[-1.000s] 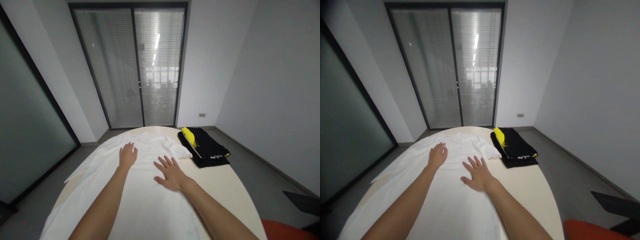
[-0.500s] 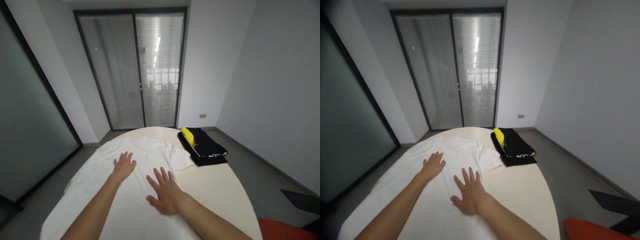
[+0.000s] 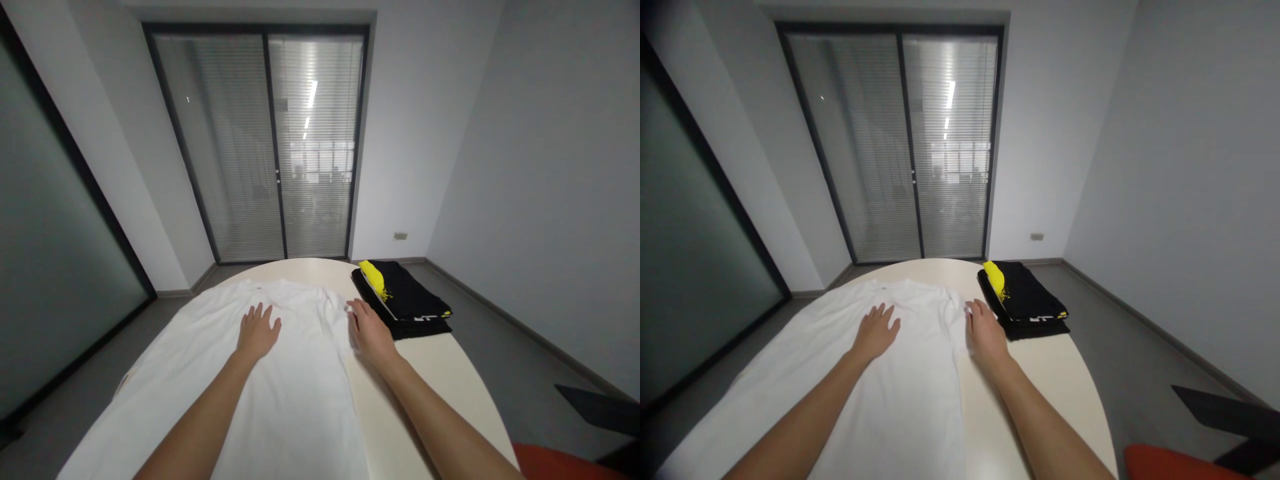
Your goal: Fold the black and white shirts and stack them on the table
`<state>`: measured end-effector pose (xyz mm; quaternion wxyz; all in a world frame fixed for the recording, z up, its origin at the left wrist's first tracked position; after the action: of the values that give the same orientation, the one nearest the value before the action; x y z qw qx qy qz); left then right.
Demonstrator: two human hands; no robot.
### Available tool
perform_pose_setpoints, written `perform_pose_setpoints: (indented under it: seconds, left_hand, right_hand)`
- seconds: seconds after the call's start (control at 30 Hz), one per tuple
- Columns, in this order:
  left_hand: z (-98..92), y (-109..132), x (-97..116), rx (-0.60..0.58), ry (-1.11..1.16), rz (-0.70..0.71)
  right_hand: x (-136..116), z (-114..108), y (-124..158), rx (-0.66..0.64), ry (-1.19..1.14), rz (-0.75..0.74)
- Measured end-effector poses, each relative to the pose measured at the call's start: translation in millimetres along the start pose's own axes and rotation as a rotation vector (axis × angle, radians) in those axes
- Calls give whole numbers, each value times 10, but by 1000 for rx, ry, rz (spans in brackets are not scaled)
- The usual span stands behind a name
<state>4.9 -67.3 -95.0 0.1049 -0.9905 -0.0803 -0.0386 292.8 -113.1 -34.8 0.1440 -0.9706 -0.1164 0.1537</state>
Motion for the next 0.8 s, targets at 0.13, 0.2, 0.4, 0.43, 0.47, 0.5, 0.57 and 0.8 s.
perform_pose_setpoints:
  seconds: [0.13,0.2,0.4,0.43,0.47,0.5,0.57,0.8]
  left_hand:
    - [3,1,-44,0,29,20]
    - [-20,24,-16,7,64,51]
    - [-101,123,126,-16,110,180]
    - [-106,137,142,-28,105,176]
    - [-107,149,154,-40,99,171]
    - [-106,157,161,-49,97,167]
    - [-99,164,161,-63,102,167]
    - [-117,165,179,-64,155,185]
  right_hand:
    - [171,38,-52,-87,83,144]
    - [196,39,-63,-118,132,190]
    - [119,-84,-76,-122,229,186]
    - [90,-123,-89,-90,255,173]
    - [60,-165,-110,-57,287,156]
    - [30,-210,-141,-28,324,134]
    - [-25,-307,-236,13,408,88]
    - [-98,-579,-803,9,543,-12]
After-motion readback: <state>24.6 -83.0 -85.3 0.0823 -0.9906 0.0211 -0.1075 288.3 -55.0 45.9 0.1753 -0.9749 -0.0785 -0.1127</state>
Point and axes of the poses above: each hand's wrist, its own y-axis away from the middle knuckle, its own z-axis out of the palm, x = y × z, the point moved 1 cm from there along -y, towards the middle knuckle, and after that the axes turned 8 degrees about -z, right-handed, at the moved point
